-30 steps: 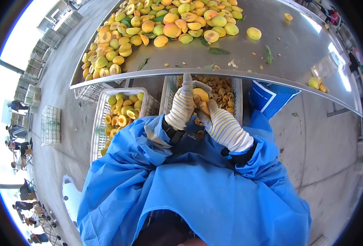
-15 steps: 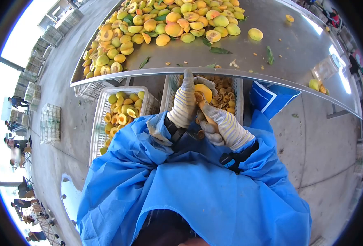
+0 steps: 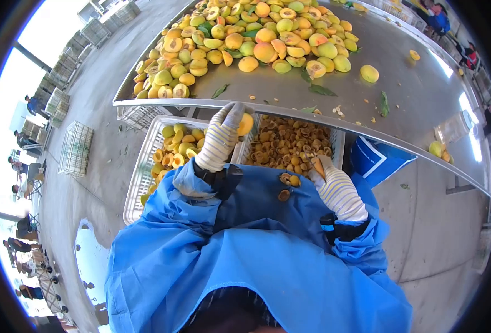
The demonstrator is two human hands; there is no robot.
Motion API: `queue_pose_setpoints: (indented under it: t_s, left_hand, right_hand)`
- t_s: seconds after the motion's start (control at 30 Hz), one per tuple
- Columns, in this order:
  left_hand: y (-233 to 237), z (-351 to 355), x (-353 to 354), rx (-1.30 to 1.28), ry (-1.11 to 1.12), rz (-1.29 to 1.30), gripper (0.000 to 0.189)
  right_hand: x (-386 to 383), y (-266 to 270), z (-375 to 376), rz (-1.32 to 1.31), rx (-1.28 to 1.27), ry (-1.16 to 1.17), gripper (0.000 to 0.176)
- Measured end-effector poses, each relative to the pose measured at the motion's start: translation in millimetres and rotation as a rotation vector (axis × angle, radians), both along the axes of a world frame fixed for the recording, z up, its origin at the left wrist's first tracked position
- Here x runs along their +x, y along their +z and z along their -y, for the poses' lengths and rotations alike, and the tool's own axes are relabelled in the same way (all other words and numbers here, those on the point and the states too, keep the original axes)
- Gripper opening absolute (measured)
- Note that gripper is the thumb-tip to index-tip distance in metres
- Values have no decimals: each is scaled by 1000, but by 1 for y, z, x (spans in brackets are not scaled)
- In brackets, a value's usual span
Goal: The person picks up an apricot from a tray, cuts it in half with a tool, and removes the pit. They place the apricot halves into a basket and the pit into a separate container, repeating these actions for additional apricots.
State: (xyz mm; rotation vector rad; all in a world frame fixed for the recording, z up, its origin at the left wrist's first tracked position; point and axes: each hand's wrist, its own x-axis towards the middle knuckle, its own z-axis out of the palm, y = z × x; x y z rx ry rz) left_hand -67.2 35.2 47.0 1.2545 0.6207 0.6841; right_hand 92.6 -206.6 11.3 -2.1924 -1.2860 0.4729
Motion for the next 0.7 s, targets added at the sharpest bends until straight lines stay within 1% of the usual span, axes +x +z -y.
queue_pose_setpoints:
  t_s: [0.07, 0.1, 0.13, 0.17, 0.2, 0.27, 0.3, 0.37, 0.4, 0.43, 0.47, 0.5, 0.53, 0.6, 0.7]
  left_hand:
    - [-7, -26, -24, 281, 85, -77, 26]
    - [-8, -45, -38, 539, 114, -454, 24]
    - [-15, -66, -50, 876, 106, -679, 27]
    - [-9, -72, -51, 1096, 157, -739, 29]
    - [-3, -80, -49, 1319, 204, -795, 30]
    - [-3, -104, -28, 1195, 155, -709, 32]
    - [-6, -119, -12, 1131, 130, -662, 33]
    - [-20, -155, 31, 1019, 56, -572, 36]
    - [-5, -154, 52, 1136, -3, -624, 38]
    - [-13, -173, 77, 1247, -20, -660, 40]
    - [-2, -172, 97, 1232, -55, -808, 46]
    - [1, -179, 120, 1223, -118, -1020, 50]
    - [-9, -192, 139, 1193, -136, -1082, 54]
    - [-16, -197, 164, 1077, -156, -1176, 67]
    - [-28, -197, 175, 969, -2, -1162, 76]
  right_hand:
    - [-4, 9, 2, -21, 20, -6, 48]
    - [-3, 8, 3, -9, 25, -2, 50]
    - [-3, 7, 3, 0, 30, 0, 52]
    - [-4, 14, 3, -23, -3, 3, 55]
    - [-5, 14, 1, -26, 21, 26, 56]
    - [-4, 14, 0, -31, 66, 62, 56]
    - [-5, 19, -3, -115, 13, 38, 58]
    - [-5, 11, -7, -65, 74, 26, 57]
    - [-5, 7, -8, -38, 103, 19, 56]
    - [-5, 4, -9, -53, 91, 27, 57]
    - [-4, 1, -9, -69, 79, 34, 57]
    - [-3, 0, -8, -84, 65, 38, 57]
    - [-3, 1, -7, -104, 52, 38, 58]
    - [-4, 5, -8, -143, 28, 36, 58]
    - [-5, 8, -7, -149, 33, 44, 51]
